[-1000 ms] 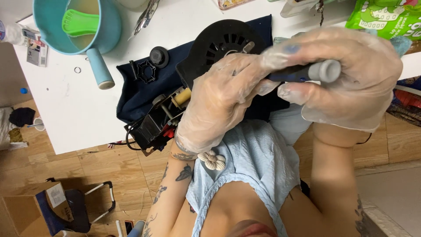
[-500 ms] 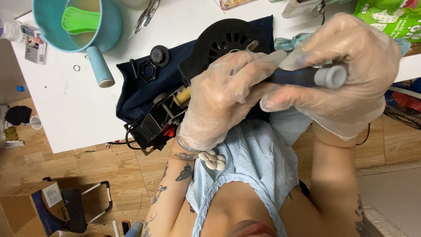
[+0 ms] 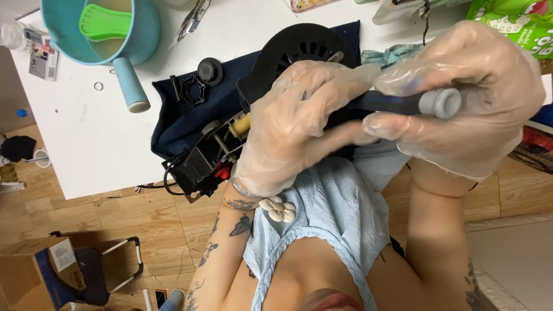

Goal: The person uses a screwdriver to tighten screws on a black circular electronic device held on their lap. They repeatedly adjust the device and reposition the screwdriver to work on different screws.

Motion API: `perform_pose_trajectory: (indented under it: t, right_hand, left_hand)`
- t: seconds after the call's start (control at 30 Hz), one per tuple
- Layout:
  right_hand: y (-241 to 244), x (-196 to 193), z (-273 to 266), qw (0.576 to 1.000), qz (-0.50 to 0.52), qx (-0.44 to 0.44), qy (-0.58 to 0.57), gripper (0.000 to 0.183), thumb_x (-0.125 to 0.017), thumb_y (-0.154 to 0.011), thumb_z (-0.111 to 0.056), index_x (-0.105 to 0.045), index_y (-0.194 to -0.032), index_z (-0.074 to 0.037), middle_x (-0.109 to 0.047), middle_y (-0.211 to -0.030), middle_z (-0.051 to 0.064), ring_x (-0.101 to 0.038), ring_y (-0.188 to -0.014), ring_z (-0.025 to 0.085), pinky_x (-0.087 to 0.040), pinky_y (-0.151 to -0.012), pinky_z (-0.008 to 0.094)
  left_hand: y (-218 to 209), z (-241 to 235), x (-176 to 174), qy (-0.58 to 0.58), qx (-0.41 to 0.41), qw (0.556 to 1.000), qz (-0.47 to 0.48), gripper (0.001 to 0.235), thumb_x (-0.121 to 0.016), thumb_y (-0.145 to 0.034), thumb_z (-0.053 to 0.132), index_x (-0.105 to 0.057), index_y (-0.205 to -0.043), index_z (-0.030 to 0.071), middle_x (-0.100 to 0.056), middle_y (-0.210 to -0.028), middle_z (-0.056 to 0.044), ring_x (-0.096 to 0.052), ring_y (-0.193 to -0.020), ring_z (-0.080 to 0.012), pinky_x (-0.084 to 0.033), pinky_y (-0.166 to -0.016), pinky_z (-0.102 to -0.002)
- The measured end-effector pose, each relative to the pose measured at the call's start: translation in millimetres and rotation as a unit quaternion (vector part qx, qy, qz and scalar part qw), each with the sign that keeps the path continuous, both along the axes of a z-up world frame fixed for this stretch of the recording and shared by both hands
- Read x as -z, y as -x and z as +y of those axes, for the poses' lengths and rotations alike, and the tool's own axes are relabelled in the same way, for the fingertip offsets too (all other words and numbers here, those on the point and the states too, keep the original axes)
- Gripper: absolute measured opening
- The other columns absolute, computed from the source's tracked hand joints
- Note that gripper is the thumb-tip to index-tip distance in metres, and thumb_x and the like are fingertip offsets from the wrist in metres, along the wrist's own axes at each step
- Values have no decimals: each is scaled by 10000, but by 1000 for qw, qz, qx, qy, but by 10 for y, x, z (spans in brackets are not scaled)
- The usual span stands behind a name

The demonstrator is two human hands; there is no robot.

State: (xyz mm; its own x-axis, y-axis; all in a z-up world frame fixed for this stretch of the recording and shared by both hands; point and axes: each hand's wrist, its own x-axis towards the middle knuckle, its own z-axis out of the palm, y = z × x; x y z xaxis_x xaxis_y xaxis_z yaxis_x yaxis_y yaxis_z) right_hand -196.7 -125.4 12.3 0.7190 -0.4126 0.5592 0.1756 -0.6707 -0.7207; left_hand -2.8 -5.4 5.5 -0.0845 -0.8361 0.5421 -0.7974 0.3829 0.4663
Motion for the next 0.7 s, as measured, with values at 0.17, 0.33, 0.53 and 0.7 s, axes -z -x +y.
perform_pose_trajectory:
  t: [0.17,0.33,0.53,0.7]
  right_hand:
    - [-142,43,91,997,-69,2,-40,493,-890,-744,-54,-452,-915,91,-578,-835,220,-535,-633,190,-398,-562,300]
    - [-42,31,185,994,-48,82,-51,465,-742,-850,-167,-611,-1183,130,-700,-1107,305,-735,-1061,395,-593,-994,430]
    - [48,191,57,998,-57,4,-7,330,-871,-794,-32,-642,-1004,81,-717,-1004,247,-769,-908,321,-638,-763,347]
    - [4,299,156,990,-111,78,-46,491,-906,-748,-167,-505,-999,-35,-622,-935,200,-641,-746,233,-500,-662,312]
  left_hand:
    - [27,0,46,-15,-2,1000,25,245,-737,-1053,228,-632,-1231,96,-708,-1121,-27,-715,-1029,-258,-604,-888,-368]
    - [-32,34,113,-19,6,1000,-2,339,-709,-1108,226,-551,-1385,112,-692,-1157,-42,-722,-1043,-295,-620,-855,-409]
    - [-57,46,51,-39,56,998,0,291,-584,-1135,89,-527,-1420,110,-658,-1293,-27,-687,-1181,-274,-633,-826,-366]
    - [-48,23,29,-46,32,998,6,404,-676,-1069,359,-569,-1365,105,-641,-1175,-62,-677,-1078,-284,-592,-941,-386]
